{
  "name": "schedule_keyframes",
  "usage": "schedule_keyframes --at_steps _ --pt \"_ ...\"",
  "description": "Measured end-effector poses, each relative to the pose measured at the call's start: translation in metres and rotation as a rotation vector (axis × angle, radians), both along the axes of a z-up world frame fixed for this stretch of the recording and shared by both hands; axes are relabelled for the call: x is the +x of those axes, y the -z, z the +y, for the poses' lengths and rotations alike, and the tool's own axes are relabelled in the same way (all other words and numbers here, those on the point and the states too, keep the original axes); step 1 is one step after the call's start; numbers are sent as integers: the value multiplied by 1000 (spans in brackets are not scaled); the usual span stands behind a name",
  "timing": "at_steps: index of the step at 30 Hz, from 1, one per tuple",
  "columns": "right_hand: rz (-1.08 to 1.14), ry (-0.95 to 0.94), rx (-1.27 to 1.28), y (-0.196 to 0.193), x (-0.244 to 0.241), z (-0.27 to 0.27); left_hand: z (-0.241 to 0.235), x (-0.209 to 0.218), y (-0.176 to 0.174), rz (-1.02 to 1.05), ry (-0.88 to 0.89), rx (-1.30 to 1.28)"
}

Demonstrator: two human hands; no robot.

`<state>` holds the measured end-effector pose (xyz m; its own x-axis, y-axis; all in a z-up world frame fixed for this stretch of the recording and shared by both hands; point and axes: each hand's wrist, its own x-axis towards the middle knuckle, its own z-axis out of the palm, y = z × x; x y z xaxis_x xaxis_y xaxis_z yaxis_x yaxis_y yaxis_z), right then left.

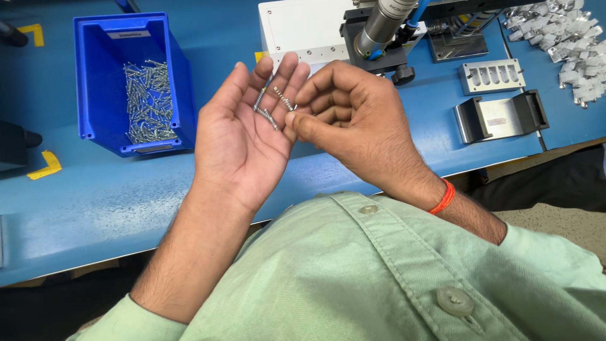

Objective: The person picks small screws from a blue bin and places them into slots on a metal fixture. They repeatedly load the fixture, operate a press, and transfer the fixture to a bin. The process is repeated with multiple fixtures.

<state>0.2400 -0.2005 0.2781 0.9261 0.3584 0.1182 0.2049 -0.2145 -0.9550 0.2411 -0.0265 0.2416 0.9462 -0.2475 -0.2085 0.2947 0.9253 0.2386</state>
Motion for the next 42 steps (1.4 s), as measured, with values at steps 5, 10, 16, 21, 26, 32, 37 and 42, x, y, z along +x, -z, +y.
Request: schedule_keyframes --at_steps 5,10,16,21,26,32,37,42 --pt "70 -37 83 0 3 5 0 -13 4 -28 8 177" --pt "106 -63 18 -3 4 14 4 -23 5 -11 -22 278" --pt "-23 -133 -80 1 5 27 12 -35 6 58 -88 320" --pt "-145 -186 -90 0 1 29 14 -43 9 101 -141 345" --pt "-326 -168 -256 -4 4 14 -2 -51 13 201 -174 380" --pt "-349 -276 -295 5 4 0 -23 -71 16 286 -256 396" --pt "-328 -424 -262 9 3 6 -28 -94 24 366 -346 379" --pt "-344 -612 -265 22 5 8 -33 -115 44 528 -472 147"
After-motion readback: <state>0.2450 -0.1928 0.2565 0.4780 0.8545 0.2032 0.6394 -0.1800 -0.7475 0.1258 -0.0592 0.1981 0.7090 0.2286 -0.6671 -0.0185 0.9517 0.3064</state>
